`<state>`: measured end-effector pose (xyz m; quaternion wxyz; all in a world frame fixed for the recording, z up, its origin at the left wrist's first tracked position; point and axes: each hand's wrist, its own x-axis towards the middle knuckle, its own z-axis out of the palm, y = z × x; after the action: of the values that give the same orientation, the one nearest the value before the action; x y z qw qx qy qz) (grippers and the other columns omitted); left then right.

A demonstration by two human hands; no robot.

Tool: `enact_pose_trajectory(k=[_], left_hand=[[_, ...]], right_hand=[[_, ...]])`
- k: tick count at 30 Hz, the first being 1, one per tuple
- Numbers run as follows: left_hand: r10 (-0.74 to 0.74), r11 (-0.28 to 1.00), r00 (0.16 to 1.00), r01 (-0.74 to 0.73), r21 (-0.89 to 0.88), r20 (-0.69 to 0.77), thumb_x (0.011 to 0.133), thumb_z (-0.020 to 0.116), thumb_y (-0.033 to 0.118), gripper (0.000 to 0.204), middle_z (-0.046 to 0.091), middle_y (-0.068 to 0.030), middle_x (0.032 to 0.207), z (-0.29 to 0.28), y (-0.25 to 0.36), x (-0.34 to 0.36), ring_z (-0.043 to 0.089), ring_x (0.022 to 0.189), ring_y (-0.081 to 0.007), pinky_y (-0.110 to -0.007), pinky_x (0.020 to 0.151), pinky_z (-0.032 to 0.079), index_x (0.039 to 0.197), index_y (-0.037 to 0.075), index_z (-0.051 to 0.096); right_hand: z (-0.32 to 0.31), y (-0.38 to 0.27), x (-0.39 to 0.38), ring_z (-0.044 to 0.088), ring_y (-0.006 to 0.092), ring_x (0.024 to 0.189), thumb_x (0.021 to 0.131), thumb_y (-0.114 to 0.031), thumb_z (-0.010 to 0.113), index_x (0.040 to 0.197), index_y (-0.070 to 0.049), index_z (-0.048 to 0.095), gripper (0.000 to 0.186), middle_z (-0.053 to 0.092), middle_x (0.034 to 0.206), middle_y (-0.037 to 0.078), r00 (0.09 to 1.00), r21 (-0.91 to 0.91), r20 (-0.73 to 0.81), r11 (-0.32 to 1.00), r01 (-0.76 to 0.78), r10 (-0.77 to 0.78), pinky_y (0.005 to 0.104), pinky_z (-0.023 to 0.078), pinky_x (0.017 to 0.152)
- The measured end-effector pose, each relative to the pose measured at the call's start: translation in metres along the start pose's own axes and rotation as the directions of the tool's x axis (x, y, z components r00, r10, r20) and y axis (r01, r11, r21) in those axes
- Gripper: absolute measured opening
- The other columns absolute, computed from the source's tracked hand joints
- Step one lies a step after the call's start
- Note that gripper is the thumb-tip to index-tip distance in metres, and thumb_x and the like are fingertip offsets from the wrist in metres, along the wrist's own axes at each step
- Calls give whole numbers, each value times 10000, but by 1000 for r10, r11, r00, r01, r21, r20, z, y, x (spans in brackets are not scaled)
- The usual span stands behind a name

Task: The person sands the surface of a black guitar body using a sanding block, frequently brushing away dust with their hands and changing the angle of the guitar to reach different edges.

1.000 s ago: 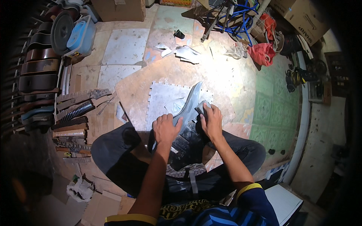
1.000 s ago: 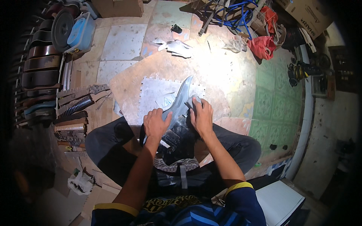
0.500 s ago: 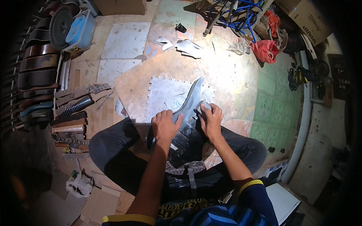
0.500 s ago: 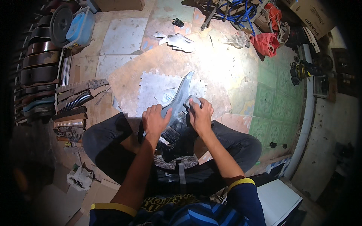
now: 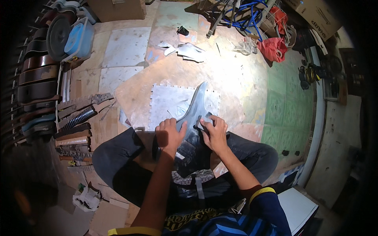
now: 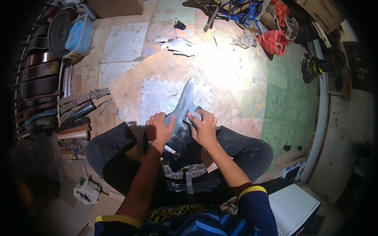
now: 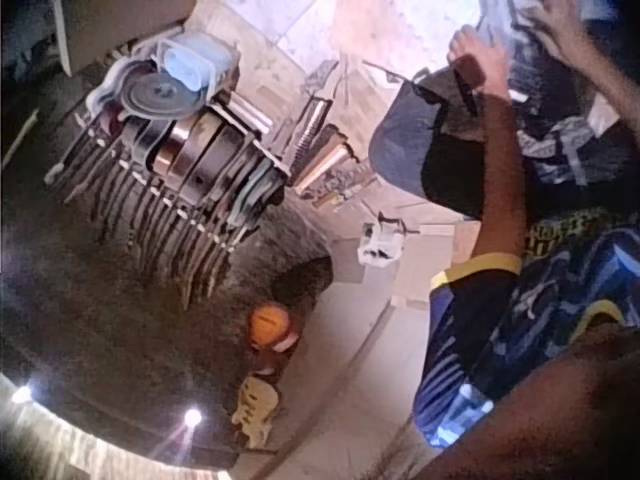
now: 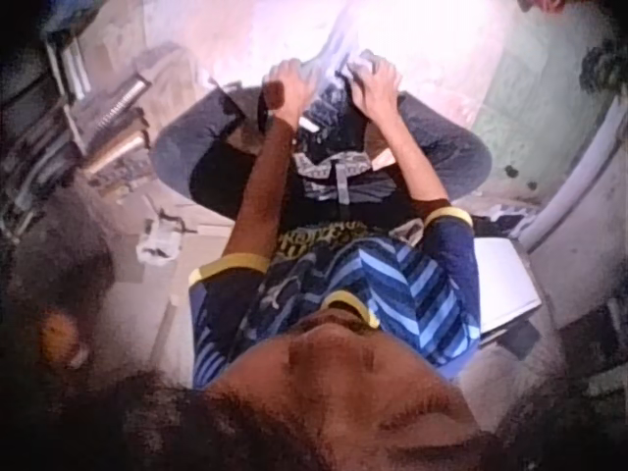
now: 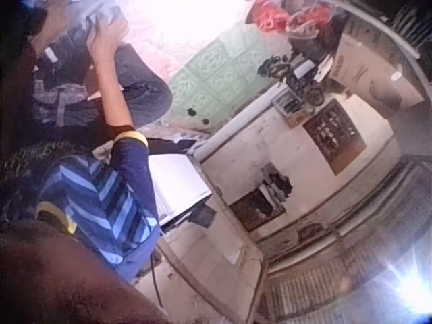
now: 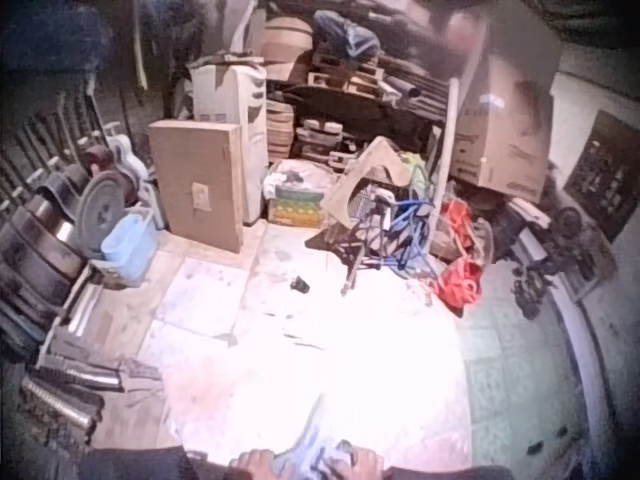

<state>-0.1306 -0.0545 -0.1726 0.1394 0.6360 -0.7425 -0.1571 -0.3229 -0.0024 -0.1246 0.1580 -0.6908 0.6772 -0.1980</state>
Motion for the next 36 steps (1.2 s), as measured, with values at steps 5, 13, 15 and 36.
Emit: enact_pose_trajectory(k=[5,13,15,36], left_hand=[[-11,1000,999,12,-23,44,895,681,467,401,670,-134,880,-1,8,2,644,881,-336,-463,788,477,882,66,672],[1,1000,1000,-1,-21,25,891,692,448,390,665,-142,864,-3,3,2,644,864,-339,-467,769,473,869,61,663],[19,999,1000,-18,-28,13,891,696,436,379,663,-142,862,-2,5,3,643,859,-342,-469,765,471,871,58,662],[28,998,999,-26,-55,39,891,697,417,362,663,-141,866,-6,6,2,640,855,-344,-468,774,472,891,56,669]], right_hand=[[11,-5,-23,522,383,1157,829,-89,762,1307,-177,648,499,567,1259,207,997,-42,-55,998,-49,46,509,374,952],[13,-12,-19,526,399,1159,832,-110,758,1313,-202,652,501,564,1278,215,998,-15,-23,999,-53,52,527,394,946],[9,7,-2,524,395,1168,825,-95,760,1311,-216,654,512,563,1279,211,992,-27,-80,995,-95,93,528,390,952],[21,6,-4,543,401,1128,841,-124,751,1280,-209,672,454,582,1247,211,988,-74,-133,993,-92,82,530,404,922]])
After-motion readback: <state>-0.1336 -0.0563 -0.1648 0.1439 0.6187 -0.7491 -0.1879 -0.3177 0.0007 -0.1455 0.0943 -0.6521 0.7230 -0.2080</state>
